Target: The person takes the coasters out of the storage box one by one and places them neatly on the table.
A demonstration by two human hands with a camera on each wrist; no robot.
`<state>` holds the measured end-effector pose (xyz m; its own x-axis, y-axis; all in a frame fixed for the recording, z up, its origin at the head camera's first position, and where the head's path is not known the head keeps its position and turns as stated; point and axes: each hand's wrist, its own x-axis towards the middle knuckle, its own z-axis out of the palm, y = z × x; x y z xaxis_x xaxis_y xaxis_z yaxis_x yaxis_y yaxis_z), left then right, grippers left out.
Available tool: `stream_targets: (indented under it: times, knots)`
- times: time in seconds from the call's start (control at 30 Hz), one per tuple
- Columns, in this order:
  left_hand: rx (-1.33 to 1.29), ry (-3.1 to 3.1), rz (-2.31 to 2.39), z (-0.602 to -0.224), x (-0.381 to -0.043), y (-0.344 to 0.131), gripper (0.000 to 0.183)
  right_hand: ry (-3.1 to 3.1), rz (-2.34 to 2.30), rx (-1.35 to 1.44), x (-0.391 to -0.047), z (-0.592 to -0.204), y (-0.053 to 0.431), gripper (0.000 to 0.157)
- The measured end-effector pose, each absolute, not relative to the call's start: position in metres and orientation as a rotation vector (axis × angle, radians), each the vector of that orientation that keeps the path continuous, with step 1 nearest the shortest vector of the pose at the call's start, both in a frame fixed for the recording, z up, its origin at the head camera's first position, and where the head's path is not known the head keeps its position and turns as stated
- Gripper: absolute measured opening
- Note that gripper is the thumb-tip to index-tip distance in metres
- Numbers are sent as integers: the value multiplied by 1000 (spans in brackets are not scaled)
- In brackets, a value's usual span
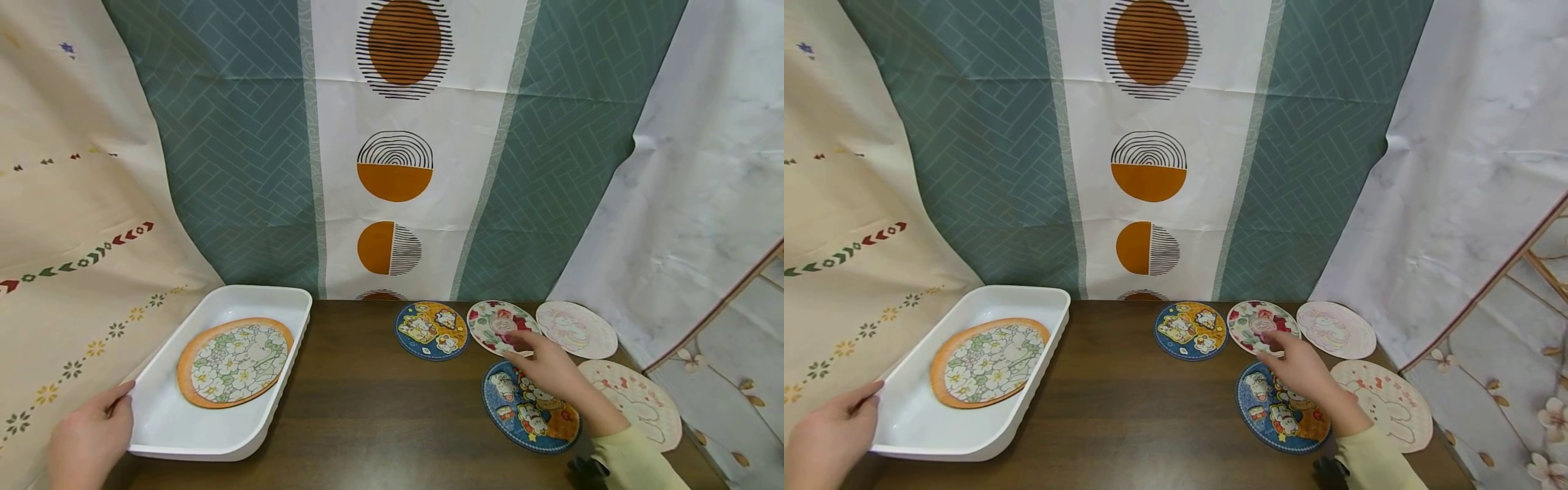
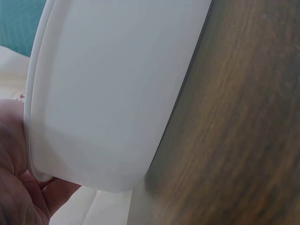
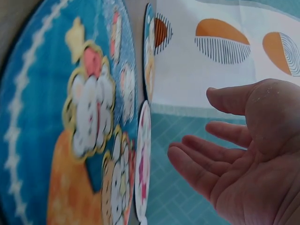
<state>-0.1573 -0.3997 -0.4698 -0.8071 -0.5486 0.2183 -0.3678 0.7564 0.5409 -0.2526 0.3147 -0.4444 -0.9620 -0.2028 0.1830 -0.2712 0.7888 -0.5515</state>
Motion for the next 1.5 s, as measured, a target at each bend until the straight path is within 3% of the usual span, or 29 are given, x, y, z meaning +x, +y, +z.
stream_targets:
  times: [0.67,1.5]
  knots:
    - [692,-2603,-680,-471,-155,-403,36,-2791,1098,498,-272,-439,280,56]
    - [682,-2590,-690,-470,-155,-401,36,-2754,1337,656,-288,-422,205,55]
